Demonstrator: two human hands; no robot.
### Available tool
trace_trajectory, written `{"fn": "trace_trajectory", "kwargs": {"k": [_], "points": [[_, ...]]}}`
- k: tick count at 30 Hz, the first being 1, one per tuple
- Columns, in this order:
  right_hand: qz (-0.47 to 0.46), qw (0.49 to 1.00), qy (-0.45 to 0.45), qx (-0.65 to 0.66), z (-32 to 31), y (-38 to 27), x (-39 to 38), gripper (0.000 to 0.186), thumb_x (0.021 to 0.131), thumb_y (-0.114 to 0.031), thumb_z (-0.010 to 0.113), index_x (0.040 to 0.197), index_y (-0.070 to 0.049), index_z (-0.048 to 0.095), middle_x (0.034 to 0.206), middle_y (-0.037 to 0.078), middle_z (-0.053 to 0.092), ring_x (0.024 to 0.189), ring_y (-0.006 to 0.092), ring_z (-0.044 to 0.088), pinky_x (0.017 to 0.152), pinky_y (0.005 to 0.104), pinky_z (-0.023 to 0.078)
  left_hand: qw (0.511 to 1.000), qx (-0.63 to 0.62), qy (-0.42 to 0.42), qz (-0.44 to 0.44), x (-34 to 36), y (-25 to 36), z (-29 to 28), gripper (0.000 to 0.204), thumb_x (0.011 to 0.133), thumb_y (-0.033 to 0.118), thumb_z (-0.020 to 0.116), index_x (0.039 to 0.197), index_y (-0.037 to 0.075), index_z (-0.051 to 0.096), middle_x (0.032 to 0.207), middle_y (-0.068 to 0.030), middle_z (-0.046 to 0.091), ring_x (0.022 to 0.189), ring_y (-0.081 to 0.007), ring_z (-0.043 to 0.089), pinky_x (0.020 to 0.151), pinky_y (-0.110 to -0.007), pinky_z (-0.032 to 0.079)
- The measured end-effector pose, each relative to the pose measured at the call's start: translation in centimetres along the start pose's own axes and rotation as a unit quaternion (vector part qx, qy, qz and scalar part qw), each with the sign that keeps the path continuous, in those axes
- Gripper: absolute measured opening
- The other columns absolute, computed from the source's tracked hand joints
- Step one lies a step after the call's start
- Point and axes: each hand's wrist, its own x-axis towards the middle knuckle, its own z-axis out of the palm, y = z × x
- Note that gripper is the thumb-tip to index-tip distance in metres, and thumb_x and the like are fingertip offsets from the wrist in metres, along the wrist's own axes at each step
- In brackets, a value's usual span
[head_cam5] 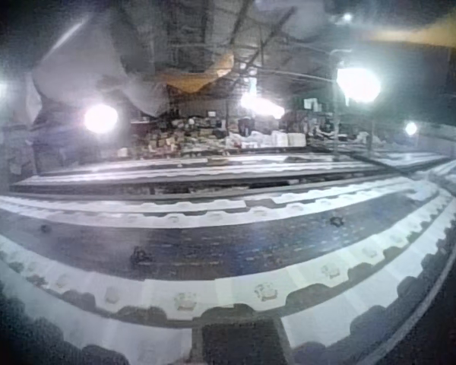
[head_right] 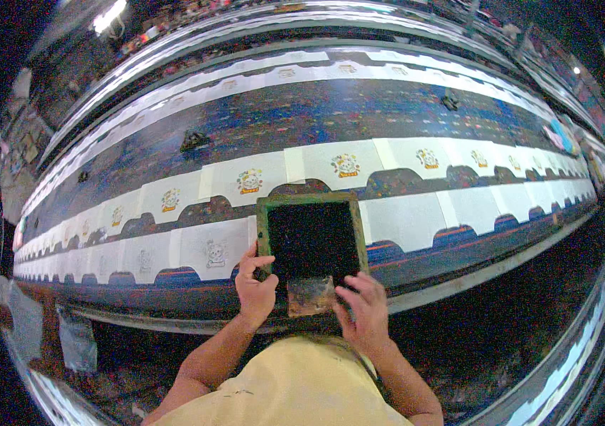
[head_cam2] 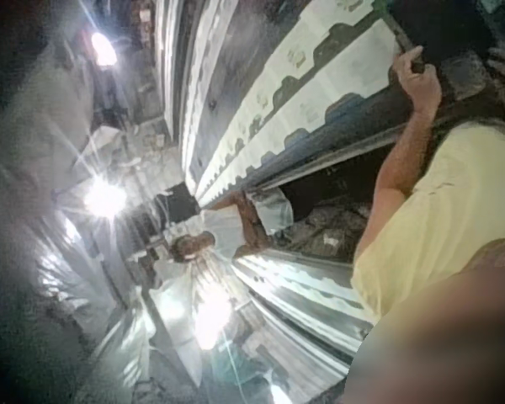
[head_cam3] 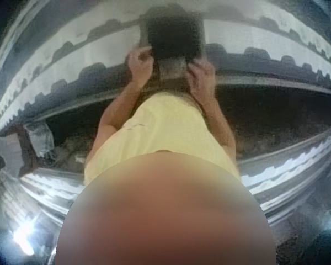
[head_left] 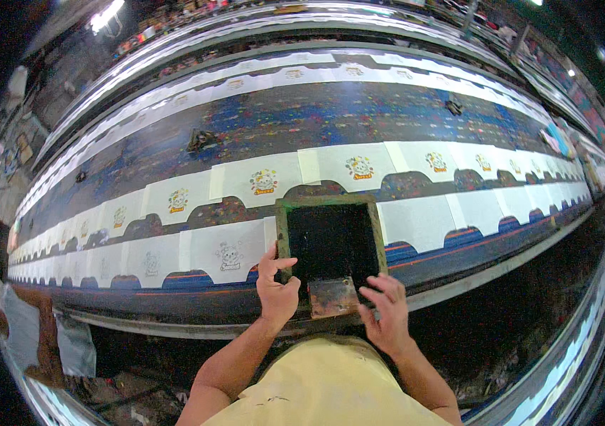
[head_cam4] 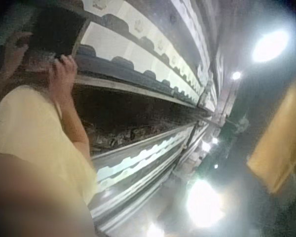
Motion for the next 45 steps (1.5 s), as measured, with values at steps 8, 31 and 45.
{"fn": "trace_trajectory", "kwargs": {"k": [8,31,45], "points": [[-0.158,0.972,-0.162,-0.069,1.3,-1.3,3.3,0.052,0.087,-0.014,0.084,0.137,-0.009,0.075,0.142,0.013,0.068,0.136,0.0380,0.065,0.113,0.0544,0.055,0.999,-0.018,-0.009,-0.028,0.0,-0.5,0.4,0.043,0.081,-0.013,0.072,0.117,0.007,0.081,0.170,-0.0239,0.056,0.158,-0.0399,0.055,0.128,-0.046,0.044],[-0.116,0.969,-0.202,-0.087,4.0,2.5,18.8,0.044,0.091,0.006,0.064,0.131,-0.007,0.079,0.118,0.015,0.077,0.115,0.0397,0.072,0.104,0.0521,0.057,0.996,0.014,-0.066,-0.050,2.0,-1.2,-2.0,0.050,0.091,-0.006,0.081,0.138,0.011,0.075,0.164,-0.0238,0.060,0.155,-0.0406,0.057,0.128,-0.049,0.046],[-0.088,0.955,-0.270,-0.086,0.9,-3.2,6.2,0.053,0.085,-0.009,0.086,0.137,-0.014,0.079,0.132,0.008,0.071,0.126,0.0361,0.067,0.108,0.0505,0.058,0.999,0.010,-0.037,-0.019,0.9,-0.8,-0.7,0.053,0.090,-0.008,0.078,0.140,0.010,0.074,0.170,-0.0245,0.055,0.159,-0.0420,0.053,0.132,-0.049,0.040]]}}
